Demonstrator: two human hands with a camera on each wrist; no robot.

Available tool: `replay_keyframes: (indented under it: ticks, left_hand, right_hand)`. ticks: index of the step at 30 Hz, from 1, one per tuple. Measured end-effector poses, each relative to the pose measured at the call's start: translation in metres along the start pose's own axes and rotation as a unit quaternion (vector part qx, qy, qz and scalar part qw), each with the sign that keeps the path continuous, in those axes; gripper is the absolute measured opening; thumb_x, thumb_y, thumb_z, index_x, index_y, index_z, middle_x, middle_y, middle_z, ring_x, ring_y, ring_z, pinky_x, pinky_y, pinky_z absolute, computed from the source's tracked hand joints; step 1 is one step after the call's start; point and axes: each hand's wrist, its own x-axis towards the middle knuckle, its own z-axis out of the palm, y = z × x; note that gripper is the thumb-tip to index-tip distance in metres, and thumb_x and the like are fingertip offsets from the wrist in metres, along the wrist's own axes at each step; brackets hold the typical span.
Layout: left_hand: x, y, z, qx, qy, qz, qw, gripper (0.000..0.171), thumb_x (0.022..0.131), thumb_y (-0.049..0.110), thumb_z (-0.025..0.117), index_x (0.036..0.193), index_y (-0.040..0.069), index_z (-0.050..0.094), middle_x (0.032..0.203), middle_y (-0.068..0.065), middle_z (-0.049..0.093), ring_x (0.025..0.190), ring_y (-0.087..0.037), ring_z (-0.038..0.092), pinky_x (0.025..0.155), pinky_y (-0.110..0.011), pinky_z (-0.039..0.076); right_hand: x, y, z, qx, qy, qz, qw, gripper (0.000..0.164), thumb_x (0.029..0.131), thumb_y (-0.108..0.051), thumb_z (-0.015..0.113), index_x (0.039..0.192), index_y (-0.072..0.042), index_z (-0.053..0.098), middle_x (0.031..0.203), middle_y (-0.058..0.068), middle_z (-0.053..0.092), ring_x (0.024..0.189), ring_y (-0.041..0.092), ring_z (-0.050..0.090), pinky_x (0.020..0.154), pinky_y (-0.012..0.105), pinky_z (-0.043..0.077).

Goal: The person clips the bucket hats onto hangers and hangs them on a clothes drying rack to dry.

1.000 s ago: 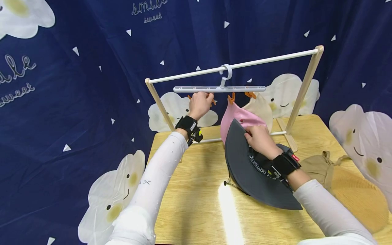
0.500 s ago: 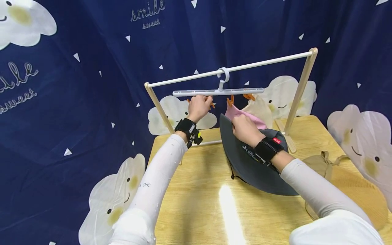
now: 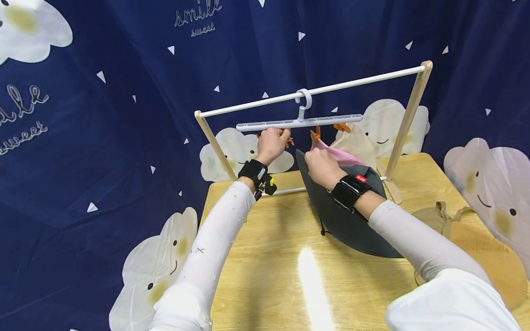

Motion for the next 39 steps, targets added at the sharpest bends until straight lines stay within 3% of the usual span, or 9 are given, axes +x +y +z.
replay_keyframes:
  ticks: [7,14,24,34,39]
  left_hand:
    - [-0.002,0.0,-0.003,-0.01,-0.012,0.012,0.9998,0.052,0.106,0.041,0.053,0.065,0.02,0.076,0.062,0.007,0.067,0.066,-0.017,0.063,0.055,-0.031,0.041]
    - [-0.003,-0.002,0.003,-0.021,-0.021,0.006,0.9995,0.056,0.106,0.041,0.054,0.056,0.019,0.064,0.06,0.005,0.064,0.063,-0.017,0.061,0.051,-0.03,0.038]
    - [-0.002,0.001,0.005,-0.01,-0.036,0.017,0.9991,0.054,0.108,0.046,0.052,0.07,0.018,0.078,0.07,0.006,0.071,0.074,-0.017,0.067,0.059,-0.029,0.044]
    - [-0.006,0.003,0.008,-0.012,-0.023,0.029,0.9993,0.055,0.108,0.046,0.052,0.062,0.021,0.067,0.065,0.005,0.067,0.07,-0.016,0.066,0.058,-0.03,0.045]
    - [-0.002,0.004,0.009,0.007,-0.004,0.019,0.9998,0.055,0.107,0.049,0.053,0.061,0.02,0.056,0.078,-0.002,0.073,0.085,-0.022,0.073,0.064,-0.036,0.053]
  right_hand:
    - [0.018,-0.011,0.0,-0.03,-0.012,-0.003,0.999,0.005,0.074,0.009,0.068,0.074,0.005,0.065,0.074,0.025,0.067,0.067,0.042,0.067,0.062,0.056,0.053]
    - [0.029,-0.019,-0.006,-0.034,-0.049,0.016,0.998,0.005,0.078,0.009,0.062,0.078,0.006,0.066,0.079,0.027,0.068,0.073,0.044,0.069,0.065,0.058,0.055]
    - [0.042,-0.024,-0.018,-0.058,-0.038,0.014,0.997,0.007,0.077,0.009,0.062,0.074,0.003,0.065,0.078,0.027,0.067,0.07,0.045,0.068,0.062,0.058,0.055]
    - [0.055,-0.026,-0.028,-0.035,-0.071,0.041,0.996,0.003,0.078,0.005,0.066,0.079,0.002,0.065,0.088,0.027,0.069,0.08,0.046,0.07,0.069,0.061,0.057]
    - [0.061,-0.032,-0.027,-0.021,-0.062,0.046,0.997,0.006,0.078,0.007,0.063,0.08,0.003,0.067,0.09,0.03,0.069,0.083,0.051,0.069,0.071,0.063,0.056]
